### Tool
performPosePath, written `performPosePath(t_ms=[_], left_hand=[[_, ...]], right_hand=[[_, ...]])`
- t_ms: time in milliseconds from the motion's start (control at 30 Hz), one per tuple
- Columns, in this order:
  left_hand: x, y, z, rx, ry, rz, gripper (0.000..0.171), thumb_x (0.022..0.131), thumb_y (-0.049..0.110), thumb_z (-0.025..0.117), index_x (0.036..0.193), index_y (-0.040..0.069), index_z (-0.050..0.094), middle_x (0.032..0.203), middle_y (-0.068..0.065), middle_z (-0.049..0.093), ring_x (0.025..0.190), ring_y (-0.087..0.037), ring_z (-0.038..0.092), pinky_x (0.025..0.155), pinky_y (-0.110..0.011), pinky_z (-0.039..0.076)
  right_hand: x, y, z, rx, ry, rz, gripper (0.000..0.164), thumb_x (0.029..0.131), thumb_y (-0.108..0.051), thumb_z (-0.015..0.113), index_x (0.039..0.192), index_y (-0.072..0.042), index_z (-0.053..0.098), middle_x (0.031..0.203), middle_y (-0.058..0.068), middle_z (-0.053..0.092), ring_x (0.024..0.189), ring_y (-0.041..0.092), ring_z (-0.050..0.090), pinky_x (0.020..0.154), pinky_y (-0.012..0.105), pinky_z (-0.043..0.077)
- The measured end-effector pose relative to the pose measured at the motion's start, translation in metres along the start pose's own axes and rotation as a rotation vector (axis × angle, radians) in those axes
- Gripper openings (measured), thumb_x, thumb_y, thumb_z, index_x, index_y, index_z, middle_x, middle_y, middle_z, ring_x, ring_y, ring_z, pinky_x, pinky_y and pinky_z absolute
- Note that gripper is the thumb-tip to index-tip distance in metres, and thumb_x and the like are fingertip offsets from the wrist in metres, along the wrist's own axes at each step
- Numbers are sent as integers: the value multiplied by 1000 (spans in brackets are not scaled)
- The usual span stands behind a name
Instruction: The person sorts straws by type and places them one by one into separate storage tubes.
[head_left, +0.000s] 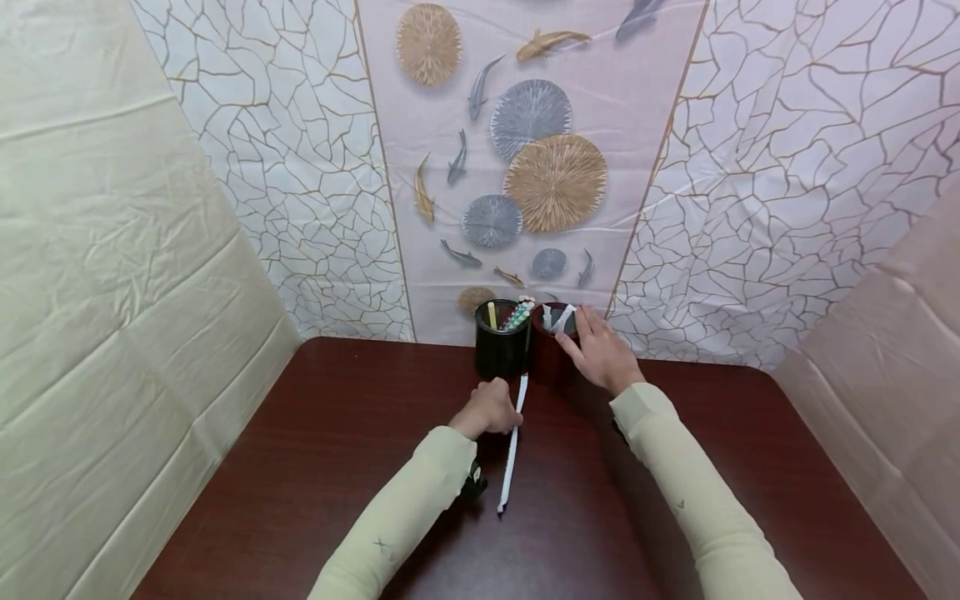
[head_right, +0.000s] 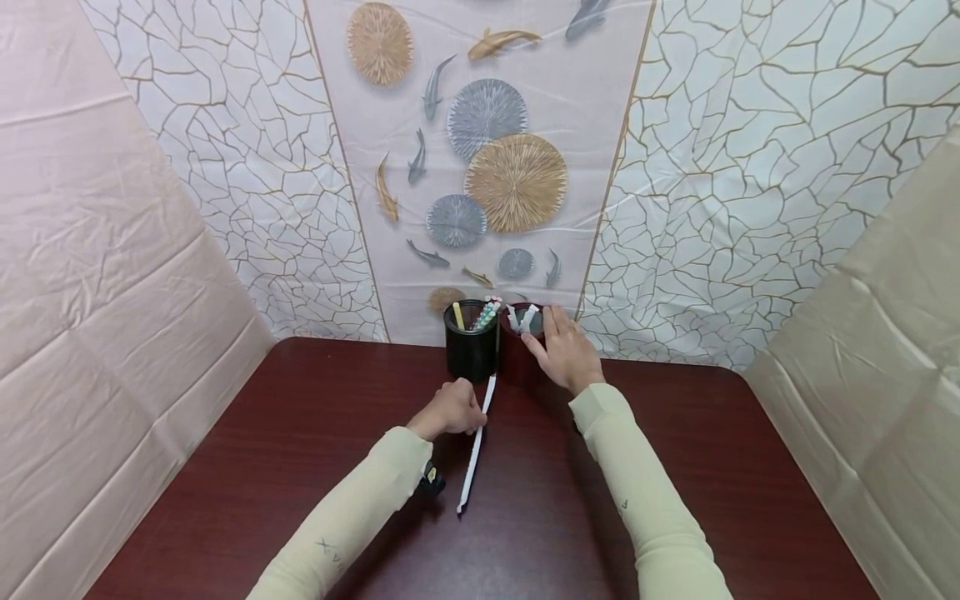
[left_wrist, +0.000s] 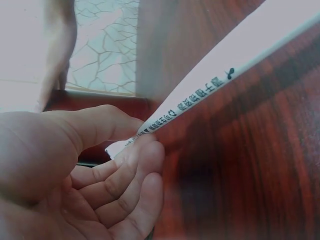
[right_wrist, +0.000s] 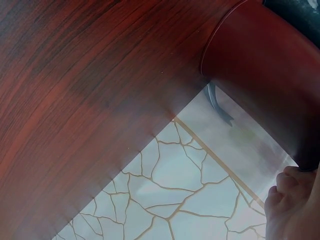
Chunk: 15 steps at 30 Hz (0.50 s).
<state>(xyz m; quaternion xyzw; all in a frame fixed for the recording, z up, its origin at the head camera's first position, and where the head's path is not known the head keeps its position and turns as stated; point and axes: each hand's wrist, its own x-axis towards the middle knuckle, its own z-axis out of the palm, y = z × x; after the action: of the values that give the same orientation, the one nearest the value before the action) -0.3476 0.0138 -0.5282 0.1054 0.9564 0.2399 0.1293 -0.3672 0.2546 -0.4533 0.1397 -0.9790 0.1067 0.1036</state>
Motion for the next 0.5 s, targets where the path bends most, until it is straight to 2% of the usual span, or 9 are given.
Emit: performPosePath(t_ms=[67, 100, 200, 233, 333, 367, 500], left_hand=[[-22, 11, -17, -19, 15, 9, 32, 91, 28, 77, 64, 13, 72, 58, 2, 70, 74, -20, 68, 79, -33, 57], [-24, 11, -21, -43, 1, 19, 35, 92, 28, 77, 61, 14, 71, 57, 2, 70, 72, -19, 67, 78, -33, 57], [-54, 27, -47, -90, 3, 43, 38, 93, 20, 77, 57, 9, 71, 58, -2, 71, 71, -20, 68, 80, -34, 58], [-58, 28, -51, -99, 12, 63, 40, 93, 19, 76, 55, 8, 71, 58, -2, 72, 71, -19, 68, 80, -34, 58], [-62, 29, -60, -124, 17, 112, 41, 93, 16, 75, 53, 8, 71, 57, -1, 71, 68, -18, 69, 77, -34, 58], [-55, 23, -56, -133, 40, 157, 43, 93, 20, 75, 51, 12, 70, 55, 4, 70, 66, -15, 67, 75, -31, 57], [-55, 27, -67, -130, 57, 204, 39, 93, 21, 73, 56, 12, 74, 55, 7, 69, 69, -14, 68, 79, -34, 59]], right_hand=[[0, 0, 0, -1, 1, -1, 87, 112, -60, 30, 166, 7, 19, 174, 27, 18, 161, 45, 23, 130, 58, 27], [0, 0, 0, -1, 1, 0, 87, 112, -60, 30, 166, 7, 19, 174, 27, 18, 162, 45, 23, 130, 58, 27], [1, 0, 1, -2, 1, -1, 87, 112, -60, 30, 166, 7, 19, 174, 27, 18, 162, 45, 22, 131, 58, 26], [1, 0, 2, -3, 2, -1, 87, 112, -60, 30, 166, 7, 19, 174, 27, 17, 162, 45, 22, 131, 58, 26], [1, 1, 2, -3, -3, -2, 87, 112, -60, 29, 166, 7, 18, 175, 27, 17, 162, 45, 22, 131, 58, 25], [1, 1, 2, -1, -5, -1, 87, 112, -60, 29, 166, 7, 18, 175, 27, 17, 162, 45, 22, 131, 58, 25], [1, 1, 1, 6, -6, 5, 87, 112, -60, 29, 166, 7, 18, 175, 27, 17, 162, 45, 21, 131, 58, 25]])
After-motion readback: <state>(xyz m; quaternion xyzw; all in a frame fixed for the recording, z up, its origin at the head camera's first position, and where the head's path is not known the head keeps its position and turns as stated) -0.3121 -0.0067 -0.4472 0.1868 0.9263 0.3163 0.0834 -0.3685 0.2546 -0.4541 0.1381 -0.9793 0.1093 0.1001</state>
